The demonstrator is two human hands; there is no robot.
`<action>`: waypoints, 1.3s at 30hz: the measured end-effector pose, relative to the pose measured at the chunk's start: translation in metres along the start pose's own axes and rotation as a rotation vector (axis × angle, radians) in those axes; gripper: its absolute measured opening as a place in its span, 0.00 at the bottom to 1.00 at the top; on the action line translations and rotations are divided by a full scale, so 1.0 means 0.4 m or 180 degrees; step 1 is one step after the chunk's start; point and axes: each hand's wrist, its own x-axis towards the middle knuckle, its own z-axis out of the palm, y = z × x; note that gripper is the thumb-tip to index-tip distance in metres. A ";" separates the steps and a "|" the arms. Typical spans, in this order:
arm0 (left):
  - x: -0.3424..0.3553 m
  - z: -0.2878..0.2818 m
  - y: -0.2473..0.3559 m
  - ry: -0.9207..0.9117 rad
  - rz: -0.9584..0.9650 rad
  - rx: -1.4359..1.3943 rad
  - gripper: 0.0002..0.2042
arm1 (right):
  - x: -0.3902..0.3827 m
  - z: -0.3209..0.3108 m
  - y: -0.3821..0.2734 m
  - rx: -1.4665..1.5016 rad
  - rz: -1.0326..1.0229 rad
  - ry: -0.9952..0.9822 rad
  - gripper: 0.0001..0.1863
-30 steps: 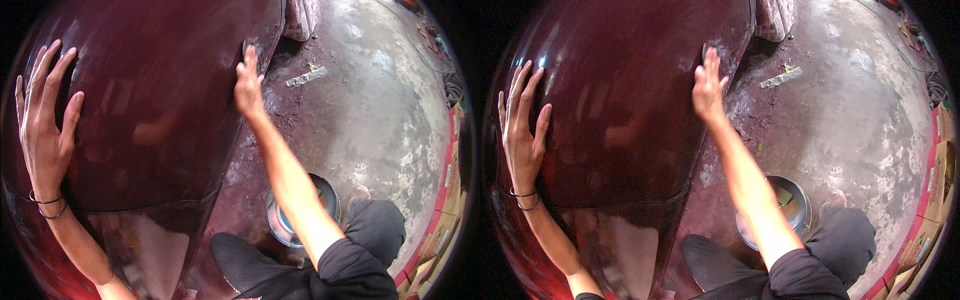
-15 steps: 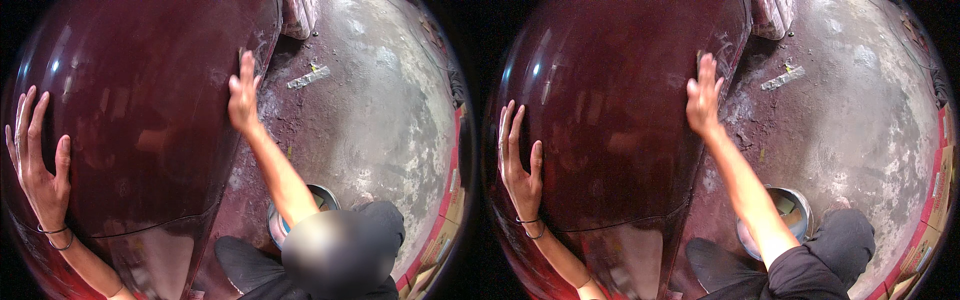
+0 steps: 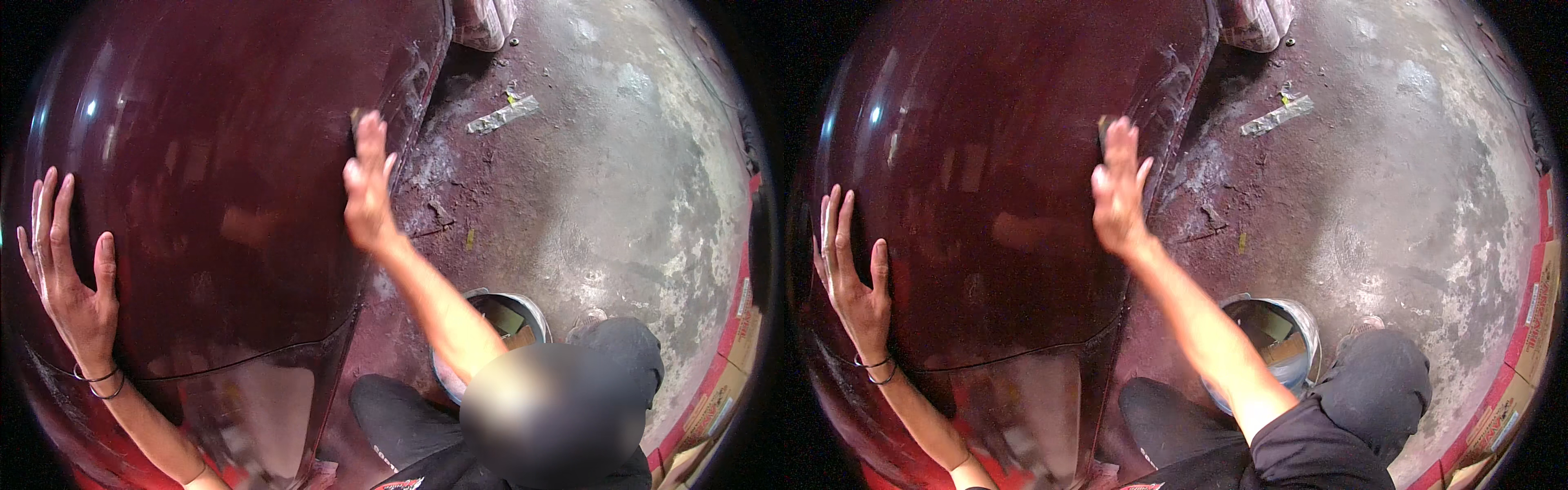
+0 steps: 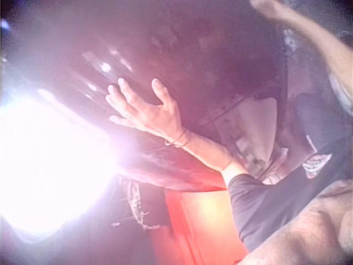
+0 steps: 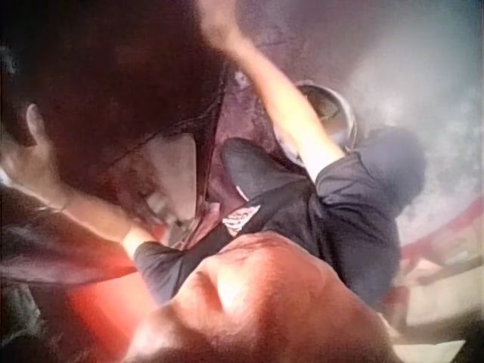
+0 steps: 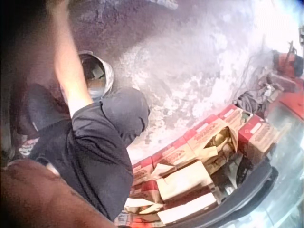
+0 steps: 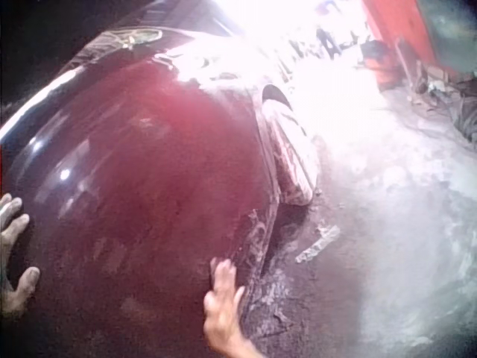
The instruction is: The person sits on the floor and uses a sanding block to wet-sand the side panel of a maroon car. They repeatedly dip the block into a bucket of water and sand the surface in circular and linear motions.
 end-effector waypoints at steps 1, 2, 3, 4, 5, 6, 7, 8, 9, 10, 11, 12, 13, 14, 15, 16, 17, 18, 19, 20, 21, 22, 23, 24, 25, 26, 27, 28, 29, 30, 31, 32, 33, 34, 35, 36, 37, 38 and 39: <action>0.000 -0.035 -0.011 -0.0067 0.0045 0.0128 0.29 | -0.053 0.027 -0.030 0.0045 0.0097 -0.0146 0.38; 0.006 -0.070 -0.022 -0.0114 0.0123 0.0174 0.29 | -0.048 0.047 -0.035 0.0184 0.0187 -0.0164 0.38; 0.005 -0.095 -0.031 -0.0138 0.0141 0.0198 0.28 | -0.026 0.063 -0.036 0.0282 0.0273 -0.0184 0.37; 0.009 -0.036 -0.001 0.0012 0.0103 -0.0017 0.28 | 0.054 0.004 0.017 0.0151 0.0369 0.0033 0.36; 0.021 -0.033 0.013 0.0057 0.0105 -0.0094 0.28 | 0.145 -0.038 0.049 0.0188 0.0491 0.0203 0.36; 0.031 -0.036 0.021 0.0054 0.0104 -0.0113 0.28 | 0.226 -0.078 0.074 0.0136 0.0653 0.0217 0.35; 0.031 -0.048 0.021 0.0000 0.0094 -0.0105 0.28 | 0.273 -0.098 0.087 0.0200 0.0596 0.0220 0.34; 0.032 -0.056 0.022 -0.0046 0.0082 -0.0104 0.27 | 0.265 -0.102 0.091 0.0185 0.0613 0.0198 0.34; 0.031 -0.063 0.021 -0.0067 0.0084 -0.0117 0.27 | 0.245 -0.097 0.079 0.0183 0.0629 0.0160 0.34; 0.035 -0.072 0.021 -0.0077 0.0096 -0.0125 0.27 | 0.188 -0.072 0.079 0.0266 0.0650 0.0152 0.34; 0.023 -0.082 0.016 -0.0143 0.0102 -0.0111 0.27 | 0.087 -0.035 0.060 0.0259 0.0527 0.0049 0.35; 0.016 -0.081 0.018 -0.0171 0.0098 -0.0113 0.27 | -0.013 -0.019 0.037 0.0295 0.0563 -0.0112 0.35; 0.023 -0.078 0.024 -0.0168 0.0111 -0.0133 0.27 | -0.106 -0.002 0.032 0.0435 0.0652 -0.0214 0.37; 0.028 -0.076 0.027 -0.0178 0.0121 -0.0152 0.26 | -0.177 0.008 0.028 0.0402 0.0839 -0.0391 0.38; 0.030 -0.081 0.022 -0.0232 0.0106 -0.0134 0.26 | -0.204 0.011 0.020 0.0422 0.0965 -0.0606 0.40; 0.024 -0.087 0.020 -0.0278 0.0068 -0.0130 0.26 | -0.166 0.001 0.023 0.0464 0.0868 -0.0460 0.39; 0.017 -0.092 0.021 -0.0329 0.0031 -0.0123 0.26 | -0.101 -0.003 0.047 0.0511 0.0774 -0.0317 0.38; 0.006 -0.096 0.041 -0.0269 -0.0103 -0.0234 0.25 | -0.010 -0.029 0.069 0.0396 0.0656 -0.0174 0.36; 0.012 -0.085 0.084 -0.0163 -0.0241 -0.0359 0.25 | 0.091 -0.055 0.099 0.0338 0.0765 -0.0026 0.34; 0.009 -0.075 0.140 -0.0039 -0.0387 -0.0477 0.25 | 0.162 -0.081 0.118 0.0270 0.0797 0.0020 0.35; -0.002 -0.068 0.235 -0.0028 -0.0422 -0.0813 0.24 | 0.203 -0.100 0.148 0.0157 0.0751 0.0087 0.35; -0.041 -0.056 0.347 -0.0031 -0.0409 -0.1308 0.24 | 0.178 -0.103 0.157 0.0209 0.0714 0.0079 0.35; -0.091 -0.062 0.479 -0.0259 -0.0691 -0.1822 0.22 | 0.144 -0.092 0.154 0.0293 0.0685 0.0059 0.35; -0.151 -0.062 0.618 -0.0597 -0.1012 -0.2666 0.22 | 0.080 -0.071 0.136 0.0374 0.0704 0.0080 0.35; -0.195 -0.077 0.756 -0.1277 -0.1336 -0.3107 0.22 | -0.007 -0.040 0.106 0.0464 0.0708 0.0109 0.35; -0.256 -0.063 0.874 -0.1537 -0.1496 -0.3618 0.24 | -0.092 -0.003 0.079 0.0539 0.0835 -0.0006 0.37; -0.361 -0.084 1.007 -0.2159 -0.2156 -0.3855 0.26 | -0.167 0.013 0.050 0.0706 0.1053 -0.0277 0.38; -0.448 -0.091 1.123 -0.3132 -0.2584 -0.3874 0.30 | -0.165 0.012 0.051 0.0642 0.1012 -0.0324 0.37; -0.396 -0.093 1.184 -0.3324 -0.3181 -0.4916 0.34 | -0.150 -0.009 0.080 0.0513 0.0961 -0.0314 0.37; -0.458 -0.091 1.254 -0.3241 -0.3177 -0.4912 0.36 | -0.090 -0.013 0.086 0.0521 0.0936 -0.0142 0.36; -0.494 -0.106 1.307 -0.3322 -0.3496 -0.4965 0.37 | 0.000 -0.022 0.109 0.0500 0.0916 0.0021 0.36; -0.483 -0.106 1.334 -0.3173 -0.3855 -0.5190 0.37 | 0.102 -0.054 0.154 0.0378 0.0836 0.0122 0.35; -0.476 -0.106 1.348 -0.3023 -0.4233 -0.5387 0.37 | 0.162 -0.078 0.186 0.0269 0.0764 0.0213 0.35; -0.481 -0.094 1.360 -0.2754 -0.4326 -0.5408 0.34 | 0.162 -0.083 0.195 0.0270 0.0673 0.0270 0.35; -0.491 -0.086 1.360 -0.2949 -0.4279 -0.5464 0.33 | 0.161 -0.088 0.203 0.0266 0.0578 0.0329 0.35; -0.505 -0.077 1.356 -0.3134 -0.4271 -0.5490 0.33 | 0.153 -0.080 0.213 0.0287 0.0488 0.0357 0.35; -0.518 -0.066 1.348 -0.3312 -0.4271 -0.5490 0.32 | 0.090 -0.064 0.197 0.0330 0.0583 0.0216 0.34; -0.519 -0.046 1.352 -0.3438 -0.4136 -0.5539 0.32 | 0.014 -0.048 0.187 0.0380 0.0568 0.0206 0.35; -0.536 -0.021 1.363 -0.3554 -0.4039 -0.5556 0.33 | -0.079 -0.021 0.160 0.0508 0.0746 0.0112 0.37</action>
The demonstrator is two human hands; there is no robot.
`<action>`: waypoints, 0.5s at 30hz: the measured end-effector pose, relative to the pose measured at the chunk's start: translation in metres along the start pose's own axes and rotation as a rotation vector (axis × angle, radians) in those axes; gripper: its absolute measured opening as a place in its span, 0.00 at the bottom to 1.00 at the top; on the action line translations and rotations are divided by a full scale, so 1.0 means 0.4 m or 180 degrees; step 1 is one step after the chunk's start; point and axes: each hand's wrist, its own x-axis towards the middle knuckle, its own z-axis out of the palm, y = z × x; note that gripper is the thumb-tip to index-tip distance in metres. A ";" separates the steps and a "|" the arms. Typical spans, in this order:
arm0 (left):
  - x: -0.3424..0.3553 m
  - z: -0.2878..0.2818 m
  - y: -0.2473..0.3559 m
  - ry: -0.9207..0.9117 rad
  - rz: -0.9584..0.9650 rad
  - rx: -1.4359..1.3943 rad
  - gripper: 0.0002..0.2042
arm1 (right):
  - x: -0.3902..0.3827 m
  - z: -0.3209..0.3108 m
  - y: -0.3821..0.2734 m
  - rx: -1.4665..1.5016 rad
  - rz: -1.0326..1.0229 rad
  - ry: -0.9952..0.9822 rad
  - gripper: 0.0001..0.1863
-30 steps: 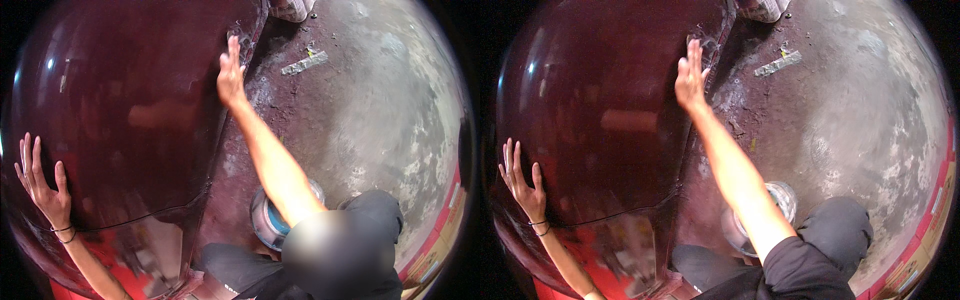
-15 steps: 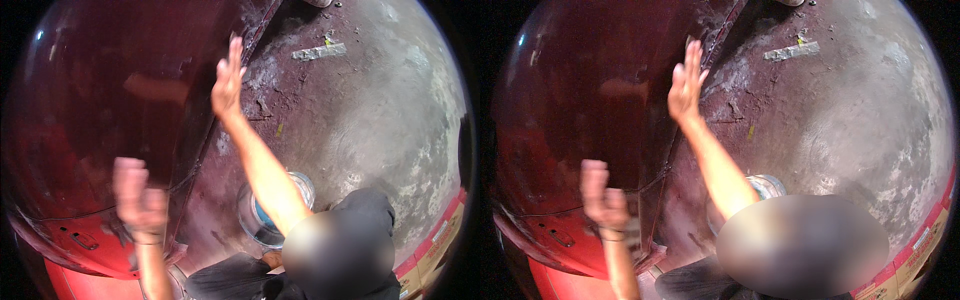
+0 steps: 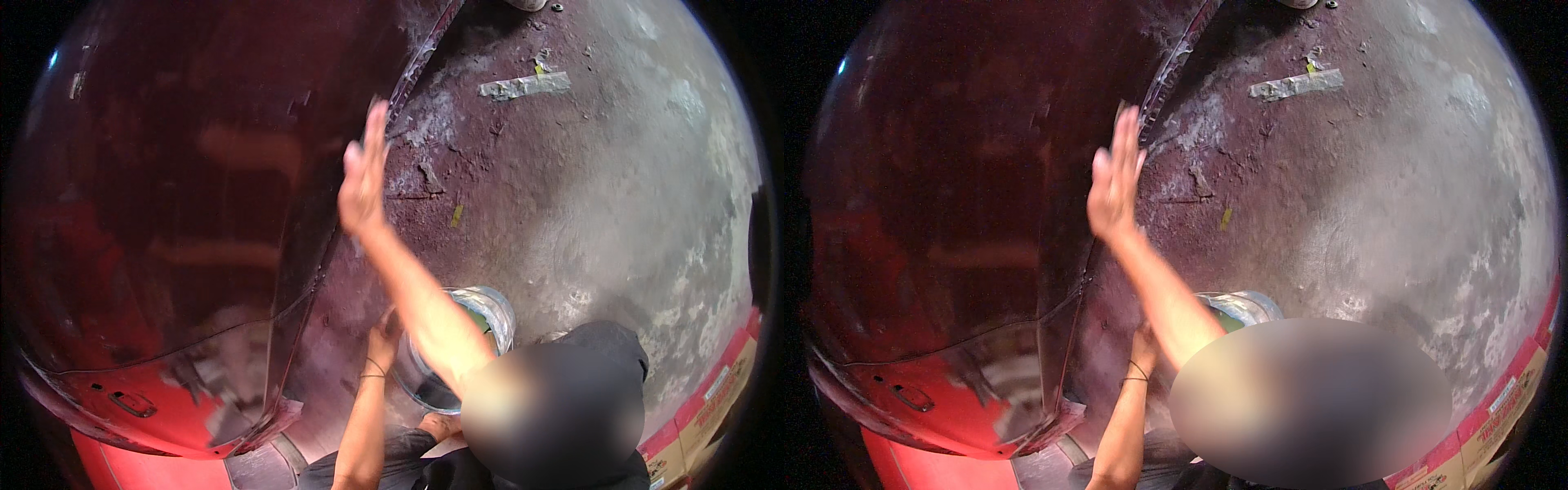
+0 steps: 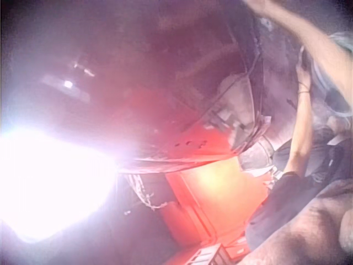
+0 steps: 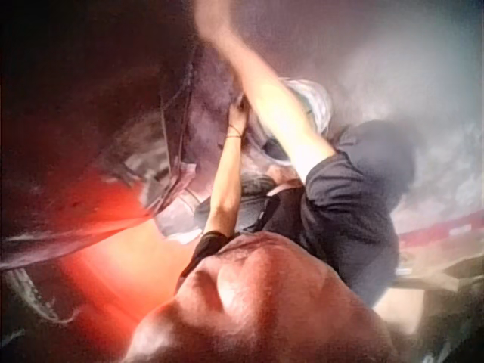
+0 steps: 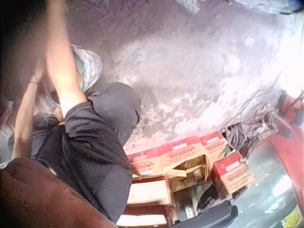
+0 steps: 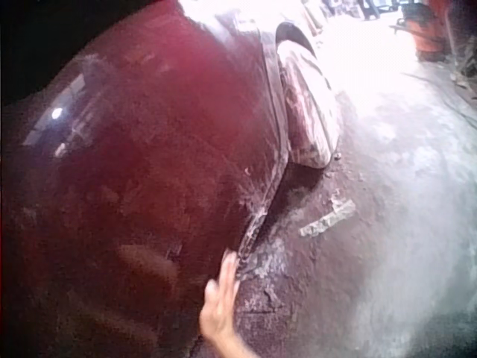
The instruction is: The person sits on the floor and uses a sanding block to wet-sand the side panel of a maroon car. They repeatedly dip the block into a bucket of water and sand the surface in circular and linear motions.
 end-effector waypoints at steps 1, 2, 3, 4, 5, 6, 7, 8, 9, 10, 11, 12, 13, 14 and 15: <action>0.011 0.004 -0.036 0.0044 0.0284 0.0420 0.32 | -0.089 0.019 0.003 0.0096 0.0110 -0.0128 0.39; 0.017 0.004 -0.080 0.0155 0.0545 0.0840 0.32 | -0.157 0.029 -0.015 0.0135 0.0387 -0.0374 0.39; 0.025 0.004 -0.119 0.0303 0.0804 0.1250 0.32 | -0.152 0.033 -0.022 0.0120 0.0372 -0.0421 0.39; 0.026 0.017 -0.077 0.0283 0.0604 0.0867 0.31 | -0.119 0.016 -0.007 0.0048 0.0359 -0.0414 0.39; 0.021 0.025 -0.035 0.0275 0.0396 0.0499 0.30 | -0.054 0.001 0.023 0.0025 0.0161 -0.0221 0.38; 0.013 0.038 0.067 0.0310 0.0243 -0.0054 0.29 | 0.049 -0.028 0.052 -0.0005 -0.0058 -0.0014 0.38; 0.011 0.037 0.087 0.0303 0.0439 -0.0318 0.26 | 0.146 -0.052 0.040 -0.0126 -0.0095 -0.0010 0.38; 0.013 0.026 0.081 0.0425 0.0650 0.0011 0.26 | 0.224 -0.066 0.028 -0.0235 -0.0138 -0.0027 0.37; 0.017 0.025 0.078 0.0386 0.0630 -0.0024 0.26 | 0.278 -0.084 0.032 -0.0252 -0.0281 0.0019 0.37; 0.020 0.027 0.076 0.0342 0.0613 -0.0059 0.26 | 0.307 -0.097 0.031 -0.0274 -0.0427 0.0068 0.36; 0.023 0.033 0.074 0.0304 0.0579 -0.0077 0.27 | 0.292 -0.104 0.029 -0.0337 -0.0432 0.0103 0.35; 0.018 0.033 0.064 0.0351 0.0480 -0.0090 0.27 | 0.224 -0.082 0.025 -0.0242 -0.0237 -0.0056 0.35; 0.018 0.034 0.065 0.0354 0.0424 -0.0080 0.27 | 0.148 -0.065 0.036 -0.0185 -0.0190 -0.0096 0.36; 0.030 0.037 0.040 0.0259 0.0425 -0.0218 0.31 | 0.051 -0.038 0.036 -0.0046 -0.0114 -0.0166 0.37; 0.031 0.024 -0.044 0.0275 0.0488 0.0404 0.32 | -0.055 -0.001 0.010 0.0015 0.0072 -0.0398 0.38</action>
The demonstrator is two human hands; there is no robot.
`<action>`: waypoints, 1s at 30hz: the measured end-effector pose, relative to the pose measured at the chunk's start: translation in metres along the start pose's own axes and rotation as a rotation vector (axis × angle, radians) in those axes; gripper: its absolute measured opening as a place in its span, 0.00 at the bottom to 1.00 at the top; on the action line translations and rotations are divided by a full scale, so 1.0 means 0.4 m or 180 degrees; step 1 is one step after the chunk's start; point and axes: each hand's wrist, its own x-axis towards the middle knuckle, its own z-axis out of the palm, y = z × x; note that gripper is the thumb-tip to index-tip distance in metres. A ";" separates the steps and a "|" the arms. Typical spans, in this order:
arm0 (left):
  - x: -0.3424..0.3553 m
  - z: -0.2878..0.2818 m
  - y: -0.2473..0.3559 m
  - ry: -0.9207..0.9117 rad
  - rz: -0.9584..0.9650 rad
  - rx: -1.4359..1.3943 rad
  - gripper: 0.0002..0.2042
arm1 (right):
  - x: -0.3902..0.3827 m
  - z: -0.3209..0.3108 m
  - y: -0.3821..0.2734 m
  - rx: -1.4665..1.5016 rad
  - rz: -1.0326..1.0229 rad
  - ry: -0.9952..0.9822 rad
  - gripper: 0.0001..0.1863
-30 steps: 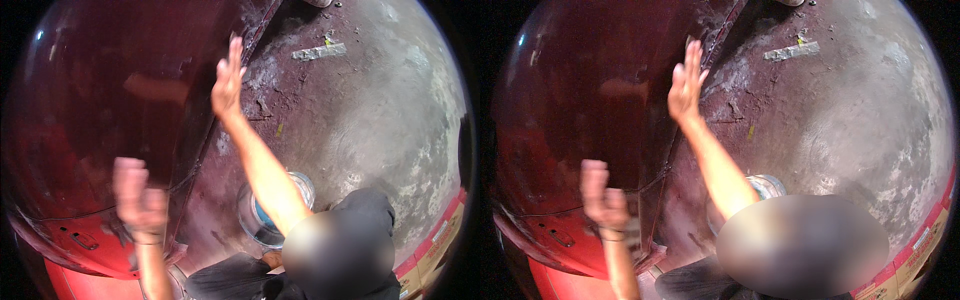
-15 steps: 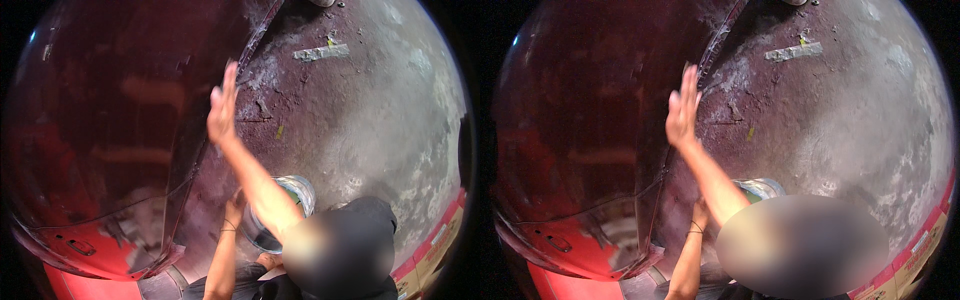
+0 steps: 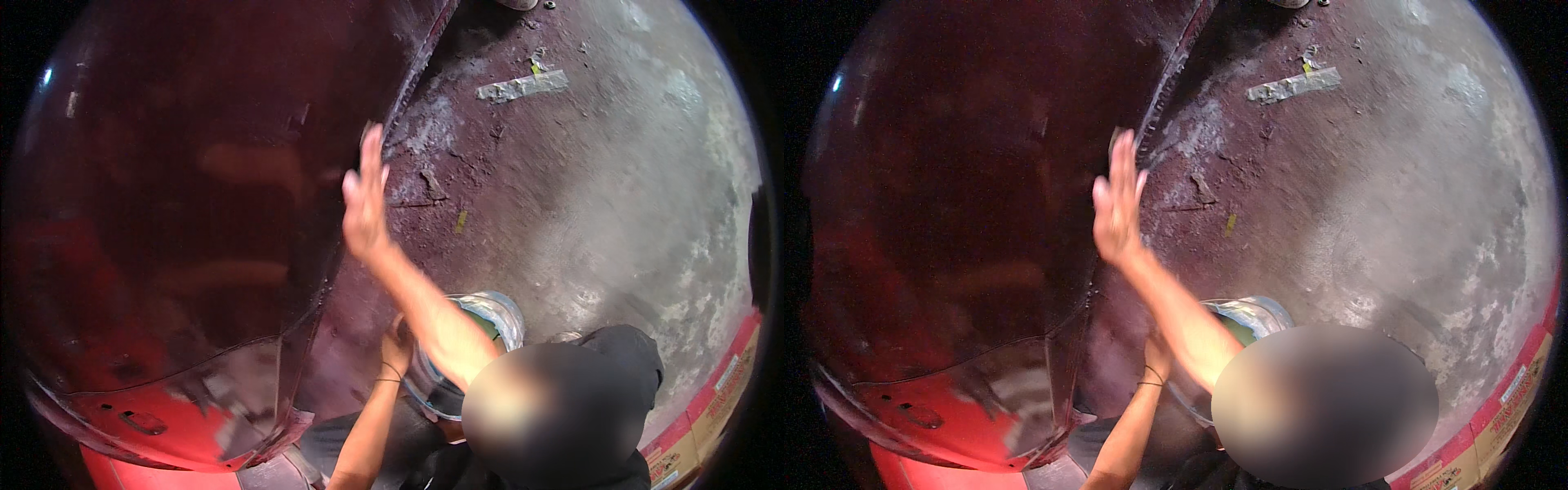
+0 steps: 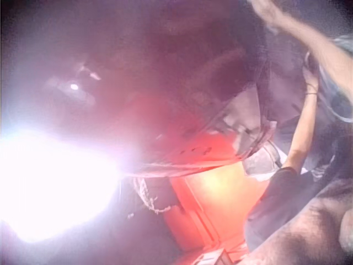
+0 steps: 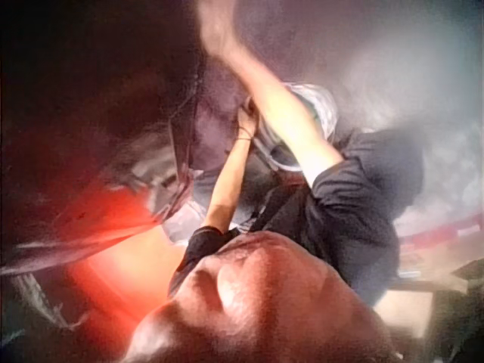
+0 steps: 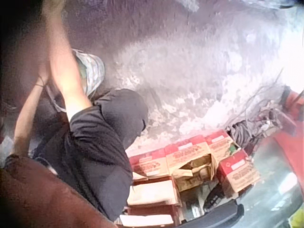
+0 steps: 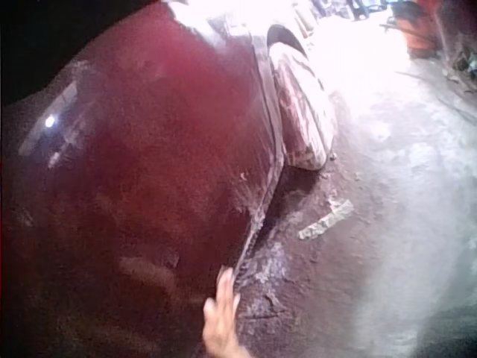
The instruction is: The person sits on the floor and uses a sanding block to wet-sand the side panel of a maroon car. They repeatedly dip the block into a bucket of water and sand the surface in circular and linear motions.
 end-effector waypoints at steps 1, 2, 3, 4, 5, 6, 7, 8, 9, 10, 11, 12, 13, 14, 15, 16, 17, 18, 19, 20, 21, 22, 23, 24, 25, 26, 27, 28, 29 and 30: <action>-0.006 -0.002 -0.061 -0.0076 0.0102 0.0609 0.33 | -0.074 0.026 -0.018 0.0062 0.0163 -0.0168 0.39; -0.003 -0.002 -0.058 -0.0198 -0.0093 0.0749 0.37 | -0.065 0.026 -0.019 -0.0006 0.0162 -0.0138 0.39; 0.001 0.003 -0.032 -0.0050 0.0014 0.0448 0.35 | -0.049 0.019 -0.015 -0.0076 0.0164 -0.0109 0.40; 0.003 0.004 -0.005 0.0099 0.0126 0.0162 0.33 | 0.020 0.007 -0.023 -0.0143 0.0024 0.0056 0.39; 0.005 0.001 0.072 0.0085 -0.0109 -0.0286 0.31 | 0.103 -0.033 -0.021 -0.0270 -0.0047 0.0170 0.37; 0.005 0.003 0.065 0.0131 -0.0038 -0.0357 0.27 | 0.207 -0.063 -0.049 -0.0429 -0.0074 0.0294 0.37; 0.012 0.006 0.091 0.0192 0.0101 -0.0306 0.27 | 0.268 -0.090 -0.060 -0.0633 -0.0094 0.0429 0.36; 0.013 0.004 0.091 0.0145 0.0079 -0.0231 0.29 | 0.263 -0.089 -0.067 -0.0722 -0.0174 0.0503 0.37; 0.018 0.006 0.094 0.0107 0.0060 -0.0158 0.30 | 0.253 -0.080 -0.074 -0.0807 -0.0260 0.0570 0.37; 0.017 0.007 0.071 0.0166 0.0035 -0.0088 0.31 | 0.229 -0.044 -0.079 -0.0848 -0.0337 0.0587 0.37; 0.012 0.008 0.024 0.0229 0.0026 -0.0003 0.32 | 0.137 0.004 -0.099 -0.0560 -0.0497 0.0490 0.37; 0.006 0.013 -0.024 0.0091 -0.0223 -0.0076 0.31 | 0.034 0.056 -0.118 -0.0408 -0.0506 0.0352 0.37; -0.001 0.016 -0.071 -0.0031 -0.0464 -0.0135 0.30 | -0.070 0.105 -0.134 -0.0378 -0.0481 0.0179 0.39; 0.006 0.021 -0.024 -0.0110 -0.0547 -0.0212 0.28 | -0.156 0.119 -0.119 -0.0409 -0.0417 -0.0004 0.40; 0.010 0.021 -0.001 -0.0175 -0.0617 -0.0306 0.25 | -0.181 0.118 -0.146 -0.0488 -0.0441 -0.0134 0.40; 0.012 0.014 -0.022 -0.0176 -0.0394 -0.0231 0.25 | -0.161 0.112 -0.147 -0.0483 -0.0492 -0.0115 0.40; 0.010 0.003 -0.031 -0.0157 -0.0186 -0.0150 0.24 | -0.120 0.104 -0.136 -0.0473 -0.0537 -0.0105 0.39; 0.007 0.008 -0.048 0.0130 0.0165 0.0090 0.25 | -0.018 0.069 -0.172 -0.0543 -0.0712 -0.0044 0.38; 0.005 0.016 -0.053 0.0432 0.0525 0.0323 0.27 | 0.093 0.032 -0.203 -0.0638 -0.0854 0.0009 0.36; 0.016 0.024 0.044 0.0302 0.0203 -0.0052 0.28 | 0.200 -0.036 -0.202 -0.0887 -0.0914 0.0159 0.36; 0.018 0.024 0.067 0.0209 0.0179 -0.0133 0.28 | 0.277 -0.059 -0.212 -0.0931 -0.0966 0.0276 0.35; 0.018 0.021 0.071 0.0146 0.0125 -0.0217 0.28 | 0.303 -0.053 -0.209 -0.0967 -0.1040 0.0345 0.35; 0.017 0.020 0.075 0.0074 0.0073 -0.0309 0.28 | 0.295 -0.059 -0.200 -0.0909 -0.0979 0.0333 0.35; 0.020 0.019 0.058 0.0160 0.0142 -0.0072 0.28 | 0.264 -0.039 -0.208 -0.0769 -0.0890 0.0312 0.35; 0.024 0.023 0.025 0.0298 0.0078 -0.0053 0.26 | 0.208 -0.003 -0.221 -0.0587 -0.0803 0.0277 0.35; 0.023 0.030 0.005 0.0337 0.0281 -0.0242 0.25 | 0.126 0.036 -0.214 -0.0615 -0.0739 0.0225 0.36; 0.023 0.035 -0.003 0.0353 0.0517 -0.0421 0.24 | 0.040 0.069 -0.186 -0.0576 -0.0883 0.0206 0.37; 0.022 0.031 -0.014 0.0375 0.0700 -0.0165 0.22 | -0.029 0.090 -0.160 -0.0604 -0.0755 0.0132 0.38; 0.019 0.027 -0.026 0.0415 0.0872 0.0085 0.20 | -0.061 0.097 -0.140 -0.0647 -0.0627 0.0059 0.39; 0.021 0.021 -0.059 0.0424 0.0713 0.0133 0.20 | -0.046 0.116 -0.154 -0.0494 -0.0699 0.0107 0.39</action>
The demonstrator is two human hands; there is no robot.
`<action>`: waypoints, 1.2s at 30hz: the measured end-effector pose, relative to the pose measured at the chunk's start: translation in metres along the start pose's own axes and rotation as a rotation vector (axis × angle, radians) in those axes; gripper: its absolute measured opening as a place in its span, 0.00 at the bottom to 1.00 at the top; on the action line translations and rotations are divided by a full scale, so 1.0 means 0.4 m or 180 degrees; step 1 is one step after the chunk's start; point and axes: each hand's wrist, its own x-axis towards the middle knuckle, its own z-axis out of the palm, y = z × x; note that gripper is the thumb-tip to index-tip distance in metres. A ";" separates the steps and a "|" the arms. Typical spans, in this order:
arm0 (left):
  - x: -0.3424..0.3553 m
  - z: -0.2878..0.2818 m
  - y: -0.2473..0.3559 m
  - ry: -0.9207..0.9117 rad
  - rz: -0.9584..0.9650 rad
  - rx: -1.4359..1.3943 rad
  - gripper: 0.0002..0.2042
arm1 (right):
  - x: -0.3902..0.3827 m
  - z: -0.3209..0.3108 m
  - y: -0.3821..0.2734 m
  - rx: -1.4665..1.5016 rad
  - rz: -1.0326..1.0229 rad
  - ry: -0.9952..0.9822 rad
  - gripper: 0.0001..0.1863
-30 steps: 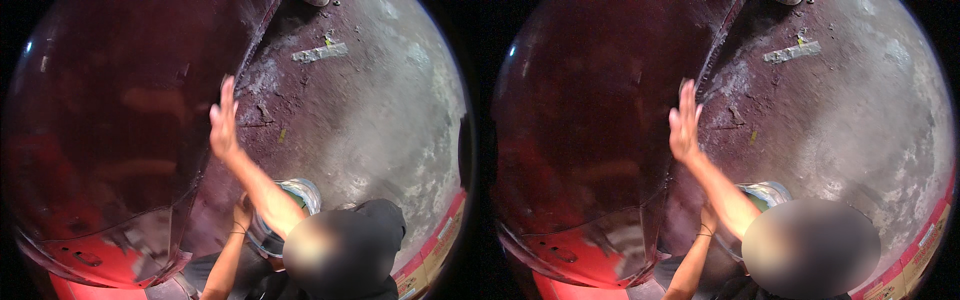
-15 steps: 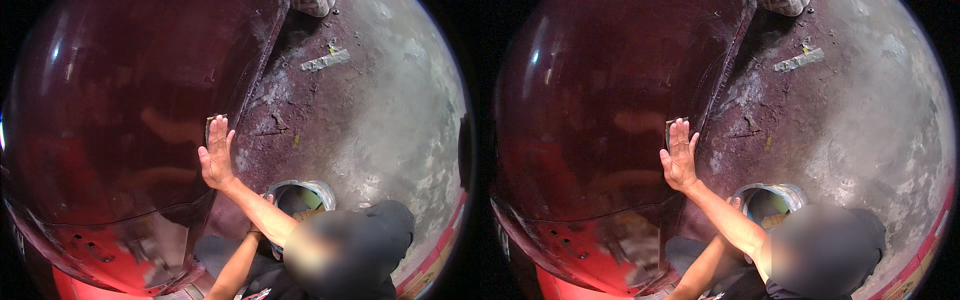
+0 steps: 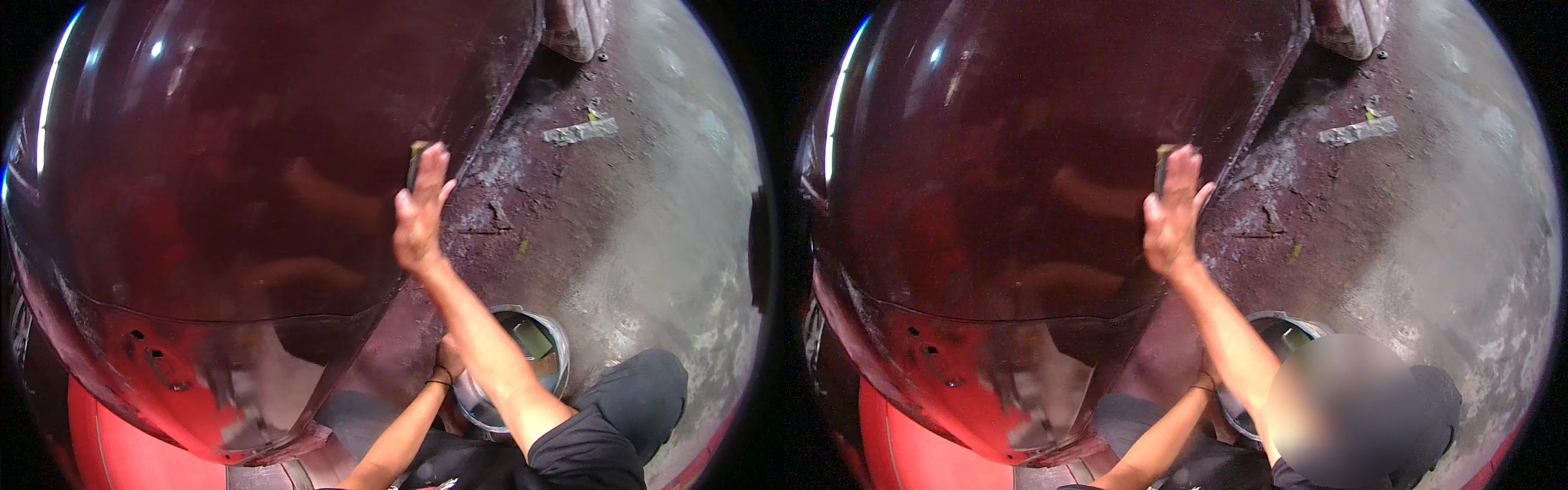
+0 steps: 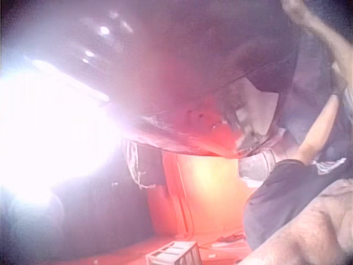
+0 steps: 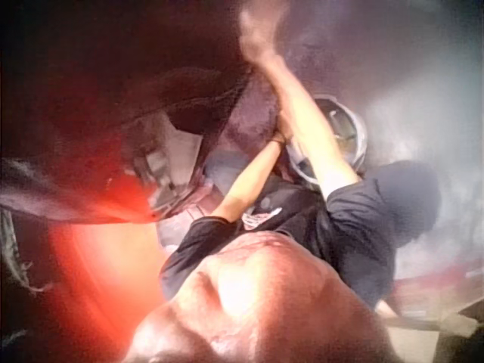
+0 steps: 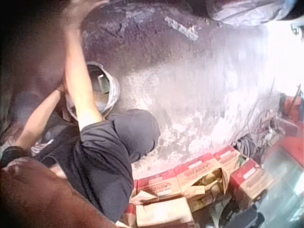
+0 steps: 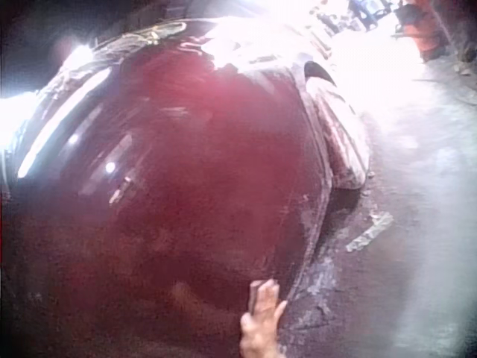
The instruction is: The person sits on the floor and uses a sanding block to wet-sand the side panel of a maroon car. They repeatedly dip the block into a bucket of water and sand the surface in circular and linear motions.
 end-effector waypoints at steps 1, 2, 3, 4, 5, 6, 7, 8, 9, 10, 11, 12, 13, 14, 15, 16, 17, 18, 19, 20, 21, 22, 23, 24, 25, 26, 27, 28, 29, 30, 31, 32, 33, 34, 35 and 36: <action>-0.018 -0.014 -0.033 -0.0023 -0.0187 0.0033 0.20 | 0.039 0.010 -0.003 0.0120 -0.0030 0.0056 0.39; -0.006 -0.006 0.034 0.0051 -0.0484 -0.0236 0.22 | 0.120 -0.025 0.043 0.0067 0.0025 0.0153 0.37; 0.011 -0.022 0.077 -0.0227 -0.0746 -0.0126 0.27 | 0.222 -0.056 0.082 0.0069 -0.0106 0.0322 0.36; 0.025 -0.011 0.102 -0.0182 -0.0594 -0.0120 0.28 | 0.333 -0.114 0.101 -0.0071 -0.0102 0.0500 0.35; 0.042 0.007 0.118 -0.0146 -0.0442 -0.0137 0.29 | 0.406 -0.163 0.129 -0.0087 -0.0268 0.0543 0.35; 0.037 0.003 0.117 -0.0134 -0.0531 -0.0146 0.29 | 0.395 -0.160 0.113 0.0024 -0.0104 0.0459 0.35; 0.035 -0.001 0.106 -0.0175 -0.0614 -0.0090 0.29 | 0.379 -0.159 0.086 0.0172 0.0046 0.0372 0.35; 0.031 -0.010 0.093 -0.0213 -0.0697 -0.0035 0.30 | 0.325 -0.129 0.061 0.0251 -0.0021 0.0327 0.35; 0.027 -0.006 0.080 -0.0286 -0.0762 0.0015 0.30 | 0.245 -0.099 0.049 0.0299 -0.0090 0.0309 0.36; 0.005 -0.011 0.062 -0.0041 -0.0698 -0.0173 0.26 | 0.125 -0.045 0.017 0.0325 0.0021 0.0133 0.36; -0.013 -0.014 0.039 0.0039 -0.0205 -0.0055 0.23 | 0.034 -0.018 -0.011 0.0317 0.0097 0.0003 0.37; -0.019 -0.003 0.022 0.0098 0.0323 0.0048 0.20 | -0.013 -0.015 -0.006 0.0220 0.0160 -0.0054 0.37; -0.023 0.003 0.008 0.0020 0.0201 0.0116 0.19 | -0.034 -0.008 -0.015 0.0146 0.0235 -0.0140 0.38; -0.026 0.004 -0.008 -0.0061 0.0078 0.0199 0.19 | -0.004 -0.003 0.004 0.0190 0.0105 -0.0009 0.37; 0.000 0.029 0.019 -0.0063 -0.0175 0.0086 0.22 | 0.066 -0.034 0.065 0.0259 -0.0048 0.0223 0.38; 0.017 0.031 0.052 -0.0019 -0.0447 0.0015 0.25 | 0.156 -0.071 0.087 0.0148 0.0221 0.0314 0.37; 0.029 0.006 0.095 -0.0296 -0.0669 -0.0003 0.29 | 0.258 -0.099 0.130 0.0182 0.0345 0.0583 0.36; 0.027 0.006 0.106 -0.0059 -0.0517 0.0089 0.29 | 0.345 -0.124 0.171 0.0113 0.0349 0.0693 0.34; 0.028 0.014 0.109 0.0166 -0.0364 0.0162 0.29 | 0.406 -0.152 0.204 0.0249 0.0428 0.0697 0.34; 0.025 0.008 0.104 0.0136 -0.0409 0.0134 0.28 | 0.397 -0.143 0.205 0.0278 0.0488 0.0662 0.34; 0.026 0.005 0.111 0.0092 -0.0440 0.0083 0.28 | 0.395 -0.147 0.201 0.0281 0.0532 0.0630 0.35; 0.031 0.007 0.120 0.0054 -0.0460 0.0047 0.27 | 0.360 -0.128 0.186 0.0338 0.0103 0.0631 0.36; 0.028 -0.006 0.120 -0.0002 -0.0496 -0.0072 0.27 | 0.295 -0.086 0.146 0.0471 -0.0273 0.0652 0.37; 0.015 -0.019 0.095 -0.0043 -0.0567 -0.0207 0.26 | 0.194 -0.048 0.079 0.0454 -0.0106 0.0428 0.38; 0.010 -0.024 0.075 -0.0117 -0.0596 -0.0363 0.26 | 0.125 -0.035 0.022 0.0397 0.0026 0.0227 0.38; 0.006 -0.025 0.054 -0.0025 -0.0582 -0.0278 0.26 | 0.099 -0.023 0.012 0.0392 0.0142 0.0125 0.38; -0.002 -0.023 0.028 0.0062 -0.0573 -0.0205 0.26 | 0.080 -0.018 0.012 0.0374 0.0258 0.0015 0.39; 0.000 -0.010 0.020 0.0090 -0.0510 -0.0162 0.27 | 0.119 -0.032 0.030 0.0337 0.0159 0.0138 0.37; -0.002 0.002 0.013 0.0128 -0.0453 -0.0109 0.27 | 0.179 -0.042 0.051 0.0240 0.0253 0.0274 0.36; 0.009 0.011 0.031 -0.0112 -0.0722 0.0130 0.29 | 0.246 -0.076 0.113 0.0241 0.0461 0.0370 0.35; 0.012 0.027 0.016 0.0070 -0.0611 0.0356 0.31 | 0.318 -0.108 0.155 0.0290 0.0644 0.0487 0.35; 0.023 0.036 0.077 -0.0076 -0.0542 0.0156 0.29 | 0.374 -0.167 0.211 0.0207 0.0848 0.0523 0.34; 0.033 0.020 0.143 -0.0185 -0.0493 -0.0011 0.27 | 0.409 -0.213 0.245 0.0181 0.1063 0.0554 0.34; 0.030 0.014 0.123 -0.0184 -0.0526 -0.0039 0.28 | 0.417 -0.203 0.229 0.0246 0.0920 0.0587 0.33; 0.026 0.019 0.084 -0.0193 -0.0553 -0.0076 0.30 | 0.393 -0.185 0.212 0.0274 0.0706 0.0608 0.34; 0.017 0.014 0.051 -0.0140 -0.0645 -0.0106 0.31 | 0.317 -0.127 0.154 -0.0113 0.0415 0.0490 0.34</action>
